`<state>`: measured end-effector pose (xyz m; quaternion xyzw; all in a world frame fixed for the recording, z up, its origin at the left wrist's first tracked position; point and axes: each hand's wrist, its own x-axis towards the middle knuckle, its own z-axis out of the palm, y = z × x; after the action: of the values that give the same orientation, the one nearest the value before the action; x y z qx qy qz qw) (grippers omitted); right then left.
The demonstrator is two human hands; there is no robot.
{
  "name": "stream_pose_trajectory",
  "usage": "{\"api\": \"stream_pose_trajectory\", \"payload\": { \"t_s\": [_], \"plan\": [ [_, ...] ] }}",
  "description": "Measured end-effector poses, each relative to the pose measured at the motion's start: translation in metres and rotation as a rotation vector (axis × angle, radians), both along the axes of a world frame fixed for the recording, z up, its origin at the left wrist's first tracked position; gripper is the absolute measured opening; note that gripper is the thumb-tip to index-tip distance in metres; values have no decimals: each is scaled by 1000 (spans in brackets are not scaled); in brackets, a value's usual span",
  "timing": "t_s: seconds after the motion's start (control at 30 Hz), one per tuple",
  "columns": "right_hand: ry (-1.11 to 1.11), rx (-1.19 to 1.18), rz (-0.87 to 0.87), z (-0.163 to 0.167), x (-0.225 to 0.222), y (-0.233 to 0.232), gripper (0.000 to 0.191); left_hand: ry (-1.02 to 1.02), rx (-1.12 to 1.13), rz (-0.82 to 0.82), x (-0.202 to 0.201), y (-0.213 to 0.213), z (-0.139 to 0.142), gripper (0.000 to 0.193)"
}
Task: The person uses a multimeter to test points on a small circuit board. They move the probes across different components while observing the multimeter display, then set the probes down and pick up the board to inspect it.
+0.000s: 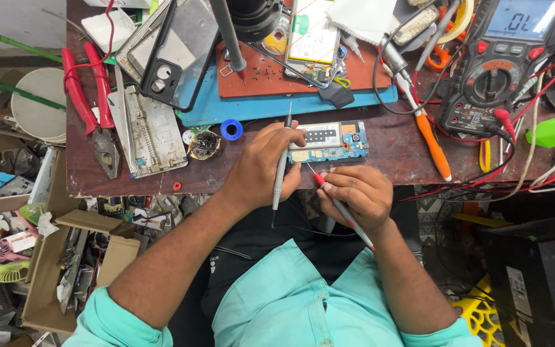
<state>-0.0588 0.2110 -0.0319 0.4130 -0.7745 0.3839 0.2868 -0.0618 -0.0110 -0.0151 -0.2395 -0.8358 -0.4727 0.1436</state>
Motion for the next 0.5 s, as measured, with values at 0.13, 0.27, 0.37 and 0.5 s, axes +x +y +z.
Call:
{"api": "stream_pose_trajectory", "payload": {
  "t_s": [0.13, 0.27, 0.37, 0.5],
  "plan": [
    [2, -4, 13, 0, -1, 0, 19, -2, 0, 3, 0, 0, 0, 41],
    [0, 13, -12, 0, 0, 0, 19, -1, -3, 7, 0, 0, 0, 43],
    [-5, 18, -23, 1, 0, -1, 18, 32, -13, -1, 0, 1, 0, 43],
    [-24, 7, -23, 3, 1, -2, 18, 26, -20, -8, -1, 1, 0, 43]
  ]
}}
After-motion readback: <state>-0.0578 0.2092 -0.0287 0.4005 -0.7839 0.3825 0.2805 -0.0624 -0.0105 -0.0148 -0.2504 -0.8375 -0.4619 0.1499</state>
